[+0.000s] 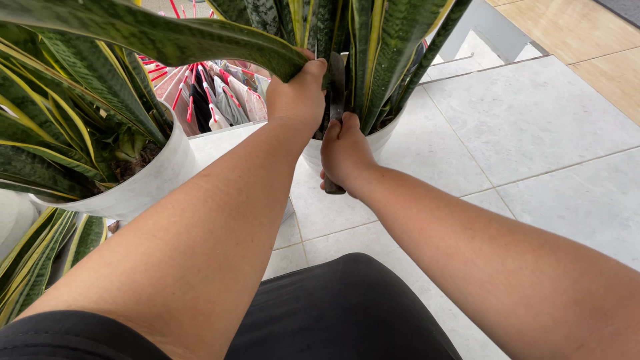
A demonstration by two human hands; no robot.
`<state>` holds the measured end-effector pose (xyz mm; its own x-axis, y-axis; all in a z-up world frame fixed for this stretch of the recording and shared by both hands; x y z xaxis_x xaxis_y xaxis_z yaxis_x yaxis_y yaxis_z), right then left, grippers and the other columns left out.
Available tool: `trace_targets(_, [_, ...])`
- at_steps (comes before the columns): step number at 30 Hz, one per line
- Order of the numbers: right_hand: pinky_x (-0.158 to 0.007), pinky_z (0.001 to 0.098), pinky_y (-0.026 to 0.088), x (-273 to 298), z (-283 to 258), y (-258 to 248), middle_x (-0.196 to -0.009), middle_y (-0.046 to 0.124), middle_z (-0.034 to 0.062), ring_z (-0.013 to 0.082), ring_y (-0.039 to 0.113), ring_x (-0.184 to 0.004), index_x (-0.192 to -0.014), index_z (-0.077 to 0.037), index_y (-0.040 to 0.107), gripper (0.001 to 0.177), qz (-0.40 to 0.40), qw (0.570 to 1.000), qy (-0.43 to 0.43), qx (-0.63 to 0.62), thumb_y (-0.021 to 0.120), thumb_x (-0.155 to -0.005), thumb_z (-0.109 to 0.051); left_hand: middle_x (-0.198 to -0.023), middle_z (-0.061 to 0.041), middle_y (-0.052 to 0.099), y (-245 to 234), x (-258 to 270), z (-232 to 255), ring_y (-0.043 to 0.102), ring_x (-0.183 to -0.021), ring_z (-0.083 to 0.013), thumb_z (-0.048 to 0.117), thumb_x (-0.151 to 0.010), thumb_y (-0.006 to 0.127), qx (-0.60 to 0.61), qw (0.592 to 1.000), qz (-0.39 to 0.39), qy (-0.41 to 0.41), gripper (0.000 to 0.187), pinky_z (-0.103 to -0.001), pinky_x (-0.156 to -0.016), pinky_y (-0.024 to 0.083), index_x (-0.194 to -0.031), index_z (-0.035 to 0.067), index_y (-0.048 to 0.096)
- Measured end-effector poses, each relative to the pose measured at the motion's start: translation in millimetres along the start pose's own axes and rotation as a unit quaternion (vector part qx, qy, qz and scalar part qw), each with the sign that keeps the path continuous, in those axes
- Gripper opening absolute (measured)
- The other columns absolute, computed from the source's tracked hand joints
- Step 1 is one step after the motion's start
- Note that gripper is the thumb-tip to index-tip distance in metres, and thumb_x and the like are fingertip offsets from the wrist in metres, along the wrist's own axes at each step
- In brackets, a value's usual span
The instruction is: The person uses a knife to cut the leaves of a snake plant at the base. The person holds the leaves with one hand and cuts them with the other, placing the cut leaves on the floor.
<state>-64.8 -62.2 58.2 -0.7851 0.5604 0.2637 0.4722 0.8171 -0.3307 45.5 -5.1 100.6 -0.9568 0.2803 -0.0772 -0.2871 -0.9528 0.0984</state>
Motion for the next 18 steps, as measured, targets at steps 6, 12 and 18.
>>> trace_targets(6, [-0.051,0.0437,0.059,-32,-9,1,-0.089,0.058,0.0118,0.0222,0.059,-0.058,-0.136,-0.016,0.031,0.037,-0.043,0.998,0.018,-0.038,0.029,-0.105,-0.037,-0.083,-0.002,0.07,-5,6,-13,0.065,-0.077,-0.0142,0.029,-0.088,0.069,-0.057,0.998,0.015,-0.031,0.018,-0.032,-0.071,0.055,-0.097,0.014,0.069])
trace_targets(12, [-0.055,0.0459,0.061,-22,-3,7,-0.086,0.054,0.0113,0.0246,0.06,-0.061,-0.132,-0.018,0.033,0.033,-0.05,0.991,0.071,-0.1,0.031,-0.106,-0.038,-0.088,-0.004,0.072,-18,1,-20,0.065,-0.077,-0.0145,0.028,-0.09,0.066,-0.048,0.998,0.031,0.029,0.019,-0.032,-0.073,0.054,-0.1,0.013,0.072])
trace_targets(18, [-0.058,0.0498,0.061,15,20,30,-0.089,0.055,0.0132,0.0282,0.061,-0.064,-0.131,-0.019,0.03,0.031,-0.072,0.979,0.092,-0.168,0.032,-0.105,-0.036,-0.087,-0.005,0.072,-27,-4,-26,0.066,-0.071,-0.0167,0.025,-0.089,0.061,-0.001,1.0,0.014,-0.014,0.018,-0.033,-0.064,0.055,-0.099,0.014,0.071])
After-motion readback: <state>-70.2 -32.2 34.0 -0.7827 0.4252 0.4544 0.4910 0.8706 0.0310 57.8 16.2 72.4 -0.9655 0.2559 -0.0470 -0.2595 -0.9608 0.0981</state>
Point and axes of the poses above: each hand's wrist, its own x-axis away from the middle knuckle, its own y-axis out of the palm, z = x × y, the point moved 6 cm from there along -x, towards the middle knuckle
